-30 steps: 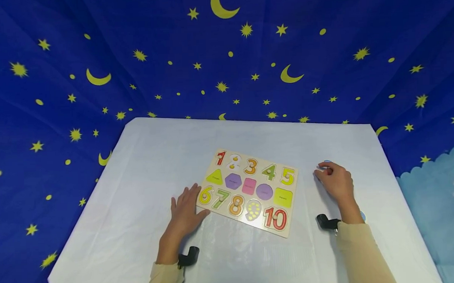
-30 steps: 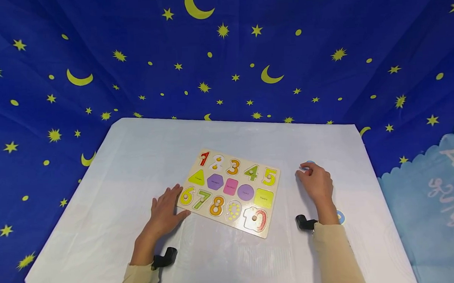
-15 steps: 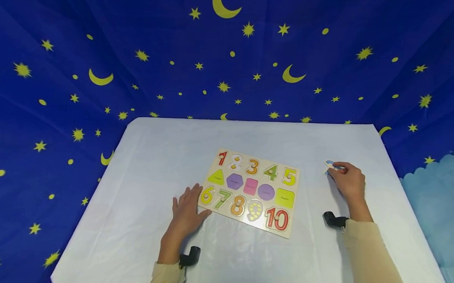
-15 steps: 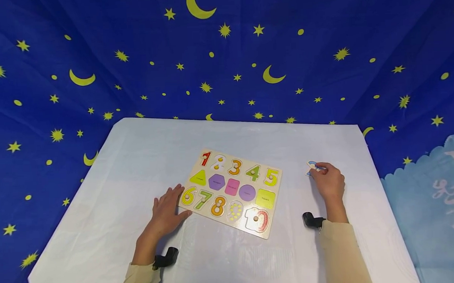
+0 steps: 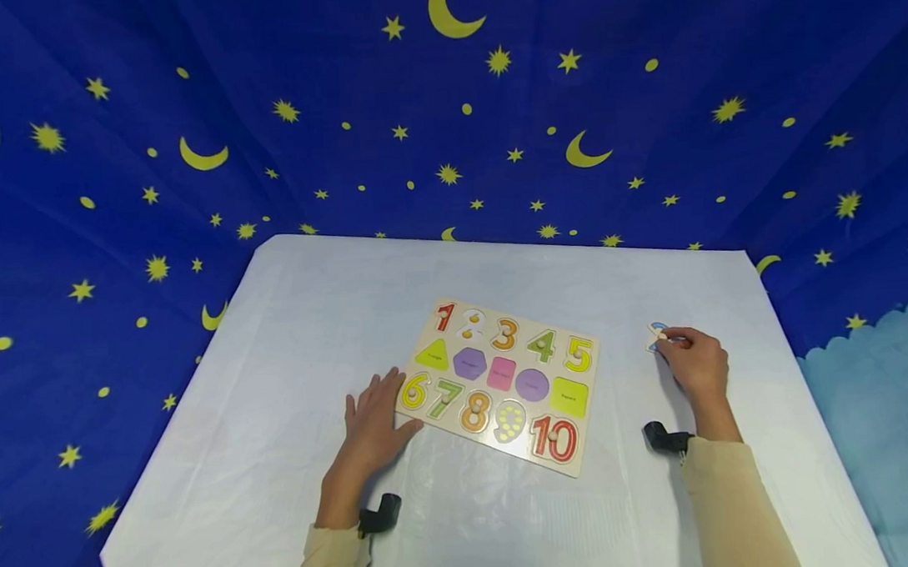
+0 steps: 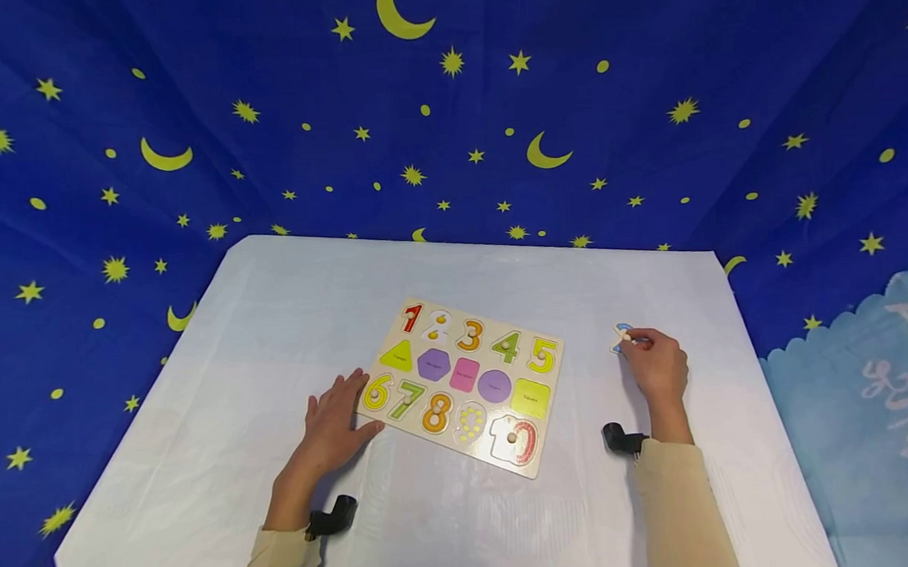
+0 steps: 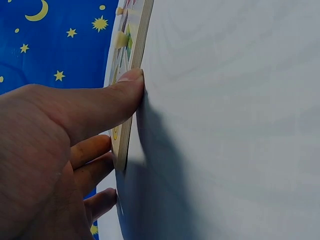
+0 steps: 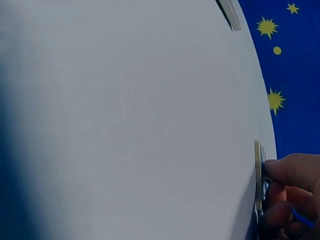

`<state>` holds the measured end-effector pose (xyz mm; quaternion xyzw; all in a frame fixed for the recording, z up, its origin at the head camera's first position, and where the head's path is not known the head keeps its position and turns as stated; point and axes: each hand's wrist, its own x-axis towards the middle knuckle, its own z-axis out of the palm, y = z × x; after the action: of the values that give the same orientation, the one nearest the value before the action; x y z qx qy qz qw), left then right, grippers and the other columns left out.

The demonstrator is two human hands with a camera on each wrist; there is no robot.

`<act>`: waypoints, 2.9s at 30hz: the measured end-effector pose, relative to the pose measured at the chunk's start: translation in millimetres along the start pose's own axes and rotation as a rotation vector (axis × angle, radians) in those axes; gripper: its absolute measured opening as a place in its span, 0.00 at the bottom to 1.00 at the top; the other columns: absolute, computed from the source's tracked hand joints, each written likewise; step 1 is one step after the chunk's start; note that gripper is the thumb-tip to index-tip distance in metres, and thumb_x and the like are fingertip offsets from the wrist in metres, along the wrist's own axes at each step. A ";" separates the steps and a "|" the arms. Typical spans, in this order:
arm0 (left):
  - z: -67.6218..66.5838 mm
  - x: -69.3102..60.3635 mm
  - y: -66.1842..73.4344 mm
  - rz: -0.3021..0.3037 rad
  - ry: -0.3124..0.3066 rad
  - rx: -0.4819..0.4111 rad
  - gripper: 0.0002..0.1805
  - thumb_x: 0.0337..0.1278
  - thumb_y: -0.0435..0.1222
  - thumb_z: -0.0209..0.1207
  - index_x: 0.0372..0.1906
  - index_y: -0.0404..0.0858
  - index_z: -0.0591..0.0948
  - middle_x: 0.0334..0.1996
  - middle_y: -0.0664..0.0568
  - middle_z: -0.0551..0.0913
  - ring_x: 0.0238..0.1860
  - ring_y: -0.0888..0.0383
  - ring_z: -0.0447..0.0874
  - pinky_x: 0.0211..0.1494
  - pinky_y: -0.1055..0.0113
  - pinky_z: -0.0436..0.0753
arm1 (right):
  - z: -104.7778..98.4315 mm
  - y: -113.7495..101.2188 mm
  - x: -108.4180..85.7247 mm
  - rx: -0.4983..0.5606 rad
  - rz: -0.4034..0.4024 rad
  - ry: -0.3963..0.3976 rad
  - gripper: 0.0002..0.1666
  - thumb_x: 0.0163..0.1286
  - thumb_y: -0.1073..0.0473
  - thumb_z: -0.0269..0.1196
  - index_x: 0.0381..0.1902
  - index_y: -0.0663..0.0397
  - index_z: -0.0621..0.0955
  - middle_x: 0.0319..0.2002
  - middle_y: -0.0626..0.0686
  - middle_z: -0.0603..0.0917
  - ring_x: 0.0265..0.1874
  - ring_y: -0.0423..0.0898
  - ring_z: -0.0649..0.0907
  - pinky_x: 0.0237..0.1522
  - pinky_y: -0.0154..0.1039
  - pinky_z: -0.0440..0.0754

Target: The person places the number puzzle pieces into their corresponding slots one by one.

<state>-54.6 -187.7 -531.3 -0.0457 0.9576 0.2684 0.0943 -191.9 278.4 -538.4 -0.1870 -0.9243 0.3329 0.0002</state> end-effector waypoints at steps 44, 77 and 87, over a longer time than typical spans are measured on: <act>-2.0 0.4 2.7 0.006 0.001 0.029 0.46 0.52 0.46 0.68 0.74 0.42 0.58 0.75 0.49 0.53 0.74 0.44 0.42 0.69 0.37 0.34 | 1.6 -27.8 -14.4 0.084 -0.038 -0.032 0.21 0.64 0.49 0.64 0.50 0.55 0.84 0.30 0.53 0.79 0.24 0.46 0.73 0.22 0.38 0.68; -0.5 -0.6 0.0 -0.006 -0.017 0.019 0.46 0.53 0.47 0.67 0.74 0.42 0.57 0.75 0.49 0.52 0.74 0.45 0.41 0.69 0.38 0.33 | 28.7 -60.4 -29.1 0.112 -0.167 -0.033 0.17 0.62 0.51 0.66 0.46 0.54 0.85 0.30 0.55 0.79 0.23 0.48 0.74 0.21 0.39 0.71; 1.2 -1.9 -1.7 -0.017 -0.020 0.009 0.46 0.53 0.47 0.67 0.74 0.43 0.57 0.75 0.49 0.52 0.75 0.46 0.40 0.69 0.39 0.31 | 42.2 -76.6 -35.3 0.157 -0.197 -0.056 0.17 0.62 0.52 0.66 0.45 0.54 0.84 0.29 0.54 0.79 0.24 0.48 0.74 0.18 0.43 0.74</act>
<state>-52.3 -188.4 -532.8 -0.0508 0.9574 0.2636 0.1064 -190.8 185.9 -519.7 -0.0852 -0.9089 0.4076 0.0218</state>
